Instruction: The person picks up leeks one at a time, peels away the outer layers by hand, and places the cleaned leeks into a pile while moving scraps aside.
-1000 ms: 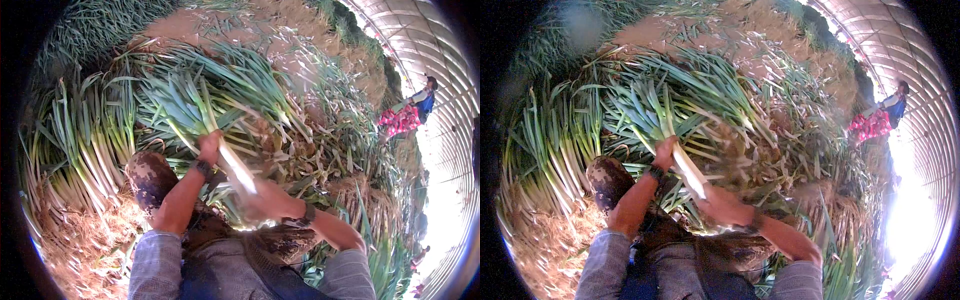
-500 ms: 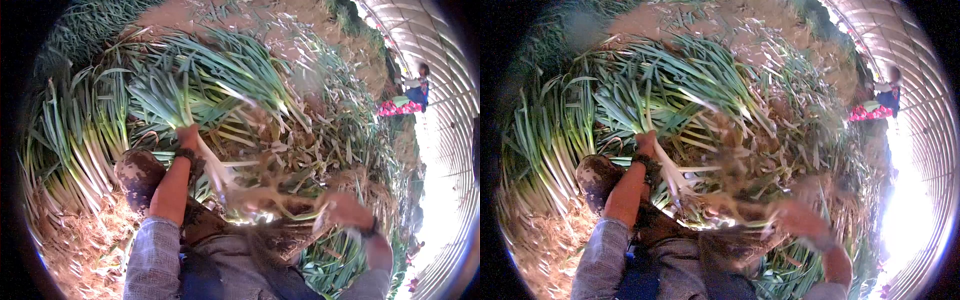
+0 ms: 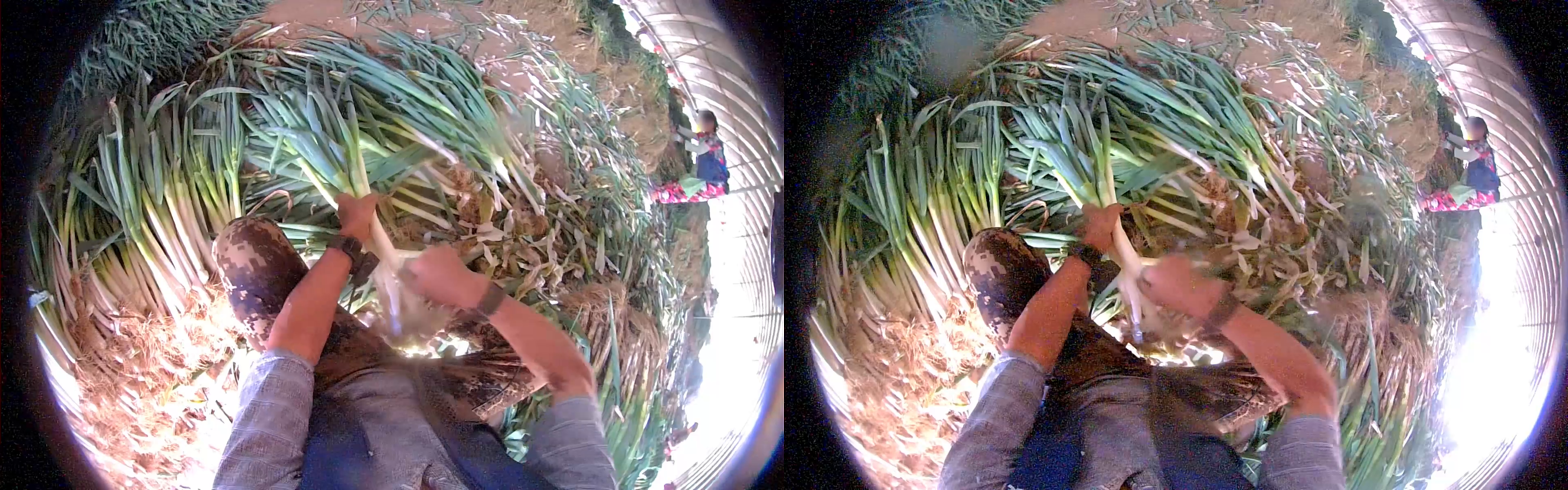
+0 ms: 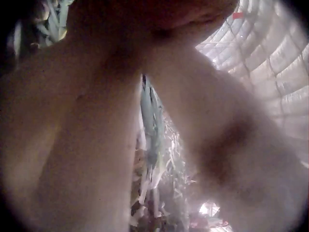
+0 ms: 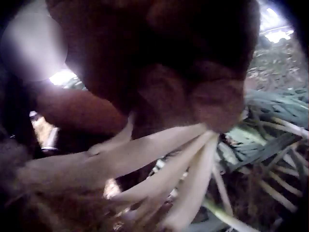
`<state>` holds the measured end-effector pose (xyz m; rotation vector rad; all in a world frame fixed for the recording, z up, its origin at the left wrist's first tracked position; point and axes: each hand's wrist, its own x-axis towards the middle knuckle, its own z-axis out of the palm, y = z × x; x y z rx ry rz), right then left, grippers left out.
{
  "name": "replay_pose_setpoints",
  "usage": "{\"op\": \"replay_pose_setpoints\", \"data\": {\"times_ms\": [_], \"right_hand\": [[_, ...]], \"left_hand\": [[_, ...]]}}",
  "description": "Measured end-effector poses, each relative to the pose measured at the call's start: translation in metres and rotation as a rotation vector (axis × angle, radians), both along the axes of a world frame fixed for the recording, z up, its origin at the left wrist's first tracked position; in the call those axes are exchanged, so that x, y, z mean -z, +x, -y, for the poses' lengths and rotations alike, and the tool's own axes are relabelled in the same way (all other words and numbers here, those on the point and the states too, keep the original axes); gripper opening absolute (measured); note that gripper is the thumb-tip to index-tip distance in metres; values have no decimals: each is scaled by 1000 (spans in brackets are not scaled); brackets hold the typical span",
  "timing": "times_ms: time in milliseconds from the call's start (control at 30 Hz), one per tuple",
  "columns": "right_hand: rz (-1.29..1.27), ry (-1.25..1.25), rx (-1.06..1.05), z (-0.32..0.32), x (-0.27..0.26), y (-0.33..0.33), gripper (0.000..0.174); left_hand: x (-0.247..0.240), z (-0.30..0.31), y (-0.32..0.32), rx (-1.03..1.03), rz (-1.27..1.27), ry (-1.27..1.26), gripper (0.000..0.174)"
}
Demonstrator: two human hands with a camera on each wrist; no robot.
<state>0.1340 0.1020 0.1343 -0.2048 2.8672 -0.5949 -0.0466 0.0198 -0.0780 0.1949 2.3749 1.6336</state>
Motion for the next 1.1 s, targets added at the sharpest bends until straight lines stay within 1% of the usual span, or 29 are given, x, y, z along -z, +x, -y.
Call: {"op": "replay_pose_setpoints", "data": {"times_ms": [33,67,133,167,200,233,267,300,367,400,467,533,567,600,633,667,700,733,767,800,833,867,900,933,967,1000,1033,1067,1100], "right_hand": [[224,-49,-93,3,-9,12,31],[456,-98,-180,5,-15,33,31],[358,-274,-83,-1,-23,83,37],[364,-266,-75,-14,-37,91,37],[553,-164,90,-25,-55,95,38],[734,-68,259,-31,-66,98,41],[727,-77,269,-34,-68,99,41],[351,-30,252,-37,-69,100,47],[-26,12,246,-31,-63,100,53],[-72,83,203,-18,-50,91,55],[-128,159,161,2,-23,73,57],[43,84,56,18,-2,57,32],[37,81,40,17,-4,57,32],[32,-70,79,18,-19,58,29],[31,-224,117,21,-32,61,27],[17,-226,-59,26,-39,68,26],[3,-221,-132,34,-53,78,26],[-12,-217,-205,43,-66,89,26],[161,-347,-247,50,-91,100,25],[345,-485,-277,53,-105,114,23],[226,-419,-51,34,-103,124,22],[184,-233,133,3,-96,129,21],[172,-62,320,-28,-89,134,21],[247,224,476,-59,-78,142,21],[-23,296,387,-95,-51,164,22],[-294,372,291,-119,-30,177,23],[-323,376,300,-119,-28,173,23],[-293,272,447,-119,-27,169,23],[-284,222,520,-118,-26,160,23]], "left_hand": [[23,1,-6,47,-106,-33,64],[22,-2,-13,6,57,124,65],[28,-6,-34,13,197,127,63],[30,-7,-45,15,266,126,62],[8,-7,-45,-75,400,235,60],[6,-9,-41,-65,397,230,60],[4,-10,-38,-91,353,205,58],[1,-13,-36,-118,307,181,55],[-25,-16,-27,-137,400,233,54],[-34,-18,-23,-168,498,292,54],[-32,-23,-24,-178,492,285,54],[-43,-18,-22,-214,486,279,54],[-55,-12,-22,-158,506,271,57],[-65,-7,-19,-108,530,261,60],[-46,-8,-20,-89,491,254,65],[-29,-10,-21,-71,453,248,69],[-9,-12,-24,-53,414,241,74],[-43,-13,-19,-132,455,218,72],[3,-13,-37,-28,233,271,66],[-8,-12,-37,-69,411,352,57],[-20,-11,-37,-129,586,427,49],[-73,-10,-16,-184,586,464,47],[-85,-13,-10,-157,592,353,45],[-95,-14,-11,-132,586,244,44],[-73,-11,-16,161,221,133,44],[-71,-4,-13,382,-94,32,43],[-69,4,-10,534,-440,-40,43],[-99,10,4,620,-730,-92,42],[-132,12,13,651,-886,3,38]]}}
